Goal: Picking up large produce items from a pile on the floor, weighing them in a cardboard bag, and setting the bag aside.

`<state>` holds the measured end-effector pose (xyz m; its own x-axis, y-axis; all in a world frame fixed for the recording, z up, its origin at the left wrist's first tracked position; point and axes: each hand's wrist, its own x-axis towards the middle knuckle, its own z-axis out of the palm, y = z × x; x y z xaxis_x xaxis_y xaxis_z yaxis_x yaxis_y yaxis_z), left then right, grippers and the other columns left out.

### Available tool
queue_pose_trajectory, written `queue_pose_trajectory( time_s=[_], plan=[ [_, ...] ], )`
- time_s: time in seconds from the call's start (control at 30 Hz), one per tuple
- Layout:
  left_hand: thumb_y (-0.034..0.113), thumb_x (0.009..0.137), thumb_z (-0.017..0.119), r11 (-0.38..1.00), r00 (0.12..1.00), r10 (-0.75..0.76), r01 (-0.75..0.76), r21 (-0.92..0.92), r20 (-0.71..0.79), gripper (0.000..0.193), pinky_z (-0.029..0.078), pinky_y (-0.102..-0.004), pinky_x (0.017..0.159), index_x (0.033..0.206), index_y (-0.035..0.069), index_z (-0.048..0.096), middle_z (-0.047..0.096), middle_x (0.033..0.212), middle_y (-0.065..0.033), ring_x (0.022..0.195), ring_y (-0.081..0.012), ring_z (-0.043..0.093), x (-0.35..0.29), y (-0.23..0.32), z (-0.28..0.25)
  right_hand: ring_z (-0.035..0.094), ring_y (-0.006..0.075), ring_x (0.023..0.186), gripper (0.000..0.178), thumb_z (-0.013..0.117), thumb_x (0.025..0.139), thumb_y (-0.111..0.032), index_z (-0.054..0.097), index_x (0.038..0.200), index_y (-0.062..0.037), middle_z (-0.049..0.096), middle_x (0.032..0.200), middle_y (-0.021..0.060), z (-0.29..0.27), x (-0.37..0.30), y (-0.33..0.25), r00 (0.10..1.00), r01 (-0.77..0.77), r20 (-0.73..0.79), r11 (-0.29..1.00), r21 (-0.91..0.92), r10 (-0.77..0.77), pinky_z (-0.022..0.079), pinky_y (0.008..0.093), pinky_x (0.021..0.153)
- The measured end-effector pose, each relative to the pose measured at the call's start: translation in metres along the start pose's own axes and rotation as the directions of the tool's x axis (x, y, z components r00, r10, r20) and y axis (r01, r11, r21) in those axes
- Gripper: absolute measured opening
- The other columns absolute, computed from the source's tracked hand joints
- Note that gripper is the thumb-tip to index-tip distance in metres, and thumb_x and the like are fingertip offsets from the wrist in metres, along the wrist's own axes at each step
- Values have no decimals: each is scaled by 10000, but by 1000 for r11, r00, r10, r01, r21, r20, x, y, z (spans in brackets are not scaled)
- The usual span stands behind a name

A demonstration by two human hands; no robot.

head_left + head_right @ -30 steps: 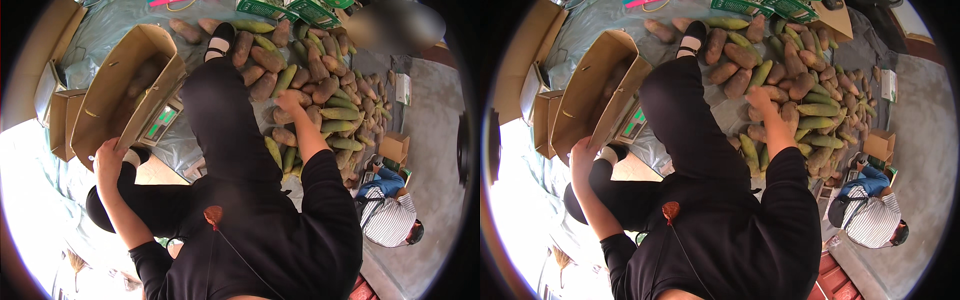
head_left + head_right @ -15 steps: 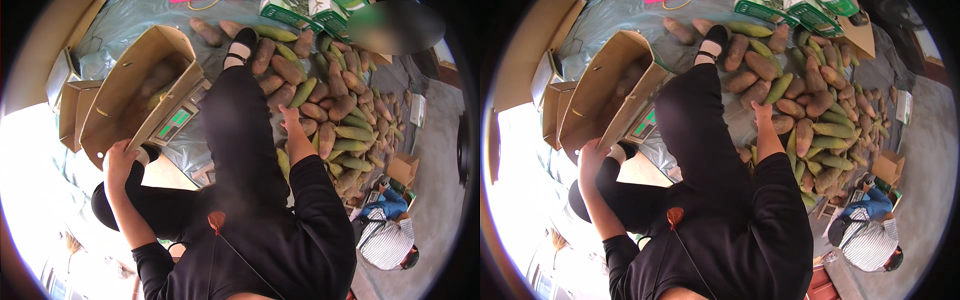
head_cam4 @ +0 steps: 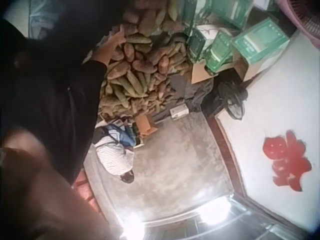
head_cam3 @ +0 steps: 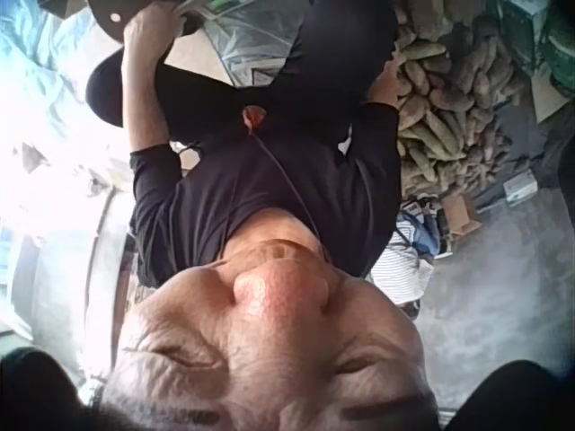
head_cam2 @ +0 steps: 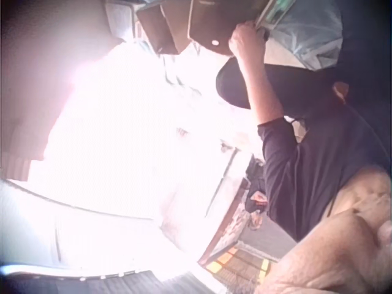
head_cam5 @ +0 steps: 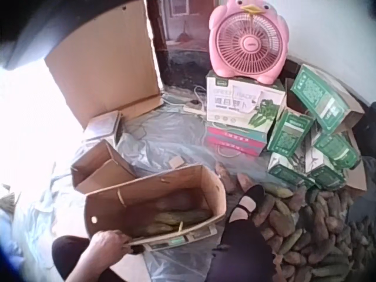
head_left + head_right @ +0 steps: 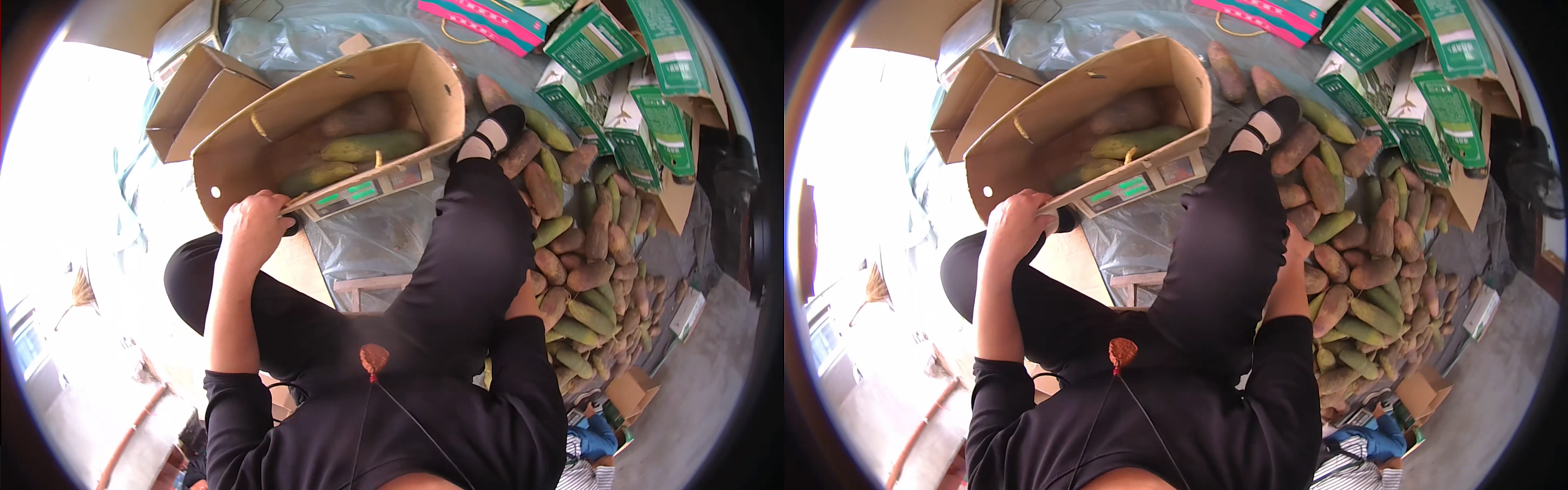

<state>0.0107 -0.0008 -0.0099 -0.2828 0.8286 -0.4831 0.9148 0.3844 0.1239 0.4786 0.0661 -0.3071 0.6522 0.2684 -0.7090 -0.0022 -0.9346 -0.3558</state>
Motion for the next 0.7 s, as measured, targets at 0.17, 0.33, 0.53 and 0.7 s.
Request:
queue_pose_trajectory(
  time_s=[0.17,0.33,0.53,0.7],
  plan=[
    [139,744,650,996,996,88,-87,19,-34,254,485,-412,829,978,44,671,638,940,-138,920,-328,612,4,-4,4,608,223,873,540,795,667,-305,603,1079,-13,623,1021,93,-42,5,25,946,-124,323,915,384,-8,497,338,763],
    [153,758,672,996,998,70,-70,57,0,240,480,-416,830,975,51,671,638,917,-129,925,-319,611,4,-2,1,603,202,854,469,752,716,-260,586,1130,-113,608,1000,45,-84,13,29,820,-160,557,880,447,-134,495,325,710],
    [150,765,678,987,989,134,-129,98,-54,189,482,-417,817,926,52,670,630,881,-130,922,-294,615,3,-6,7,575,204,992,621,693,732,-195,461,1287,-41,575,1120,72,-131,-130,-108,673,457,487,831,318,-557,465,307,813],
    [145,768,673,982,988,142,-134,134,-54,165,490,-415,801,906,56,667,630,868,-119,905,-293,620,4,-8,11,508,230,1153,829,708,618,-269,407,1317,58,528,1235,139,-124,-227,-199,290,786,598,543,297,-747,361,333,1003]
  ],
)
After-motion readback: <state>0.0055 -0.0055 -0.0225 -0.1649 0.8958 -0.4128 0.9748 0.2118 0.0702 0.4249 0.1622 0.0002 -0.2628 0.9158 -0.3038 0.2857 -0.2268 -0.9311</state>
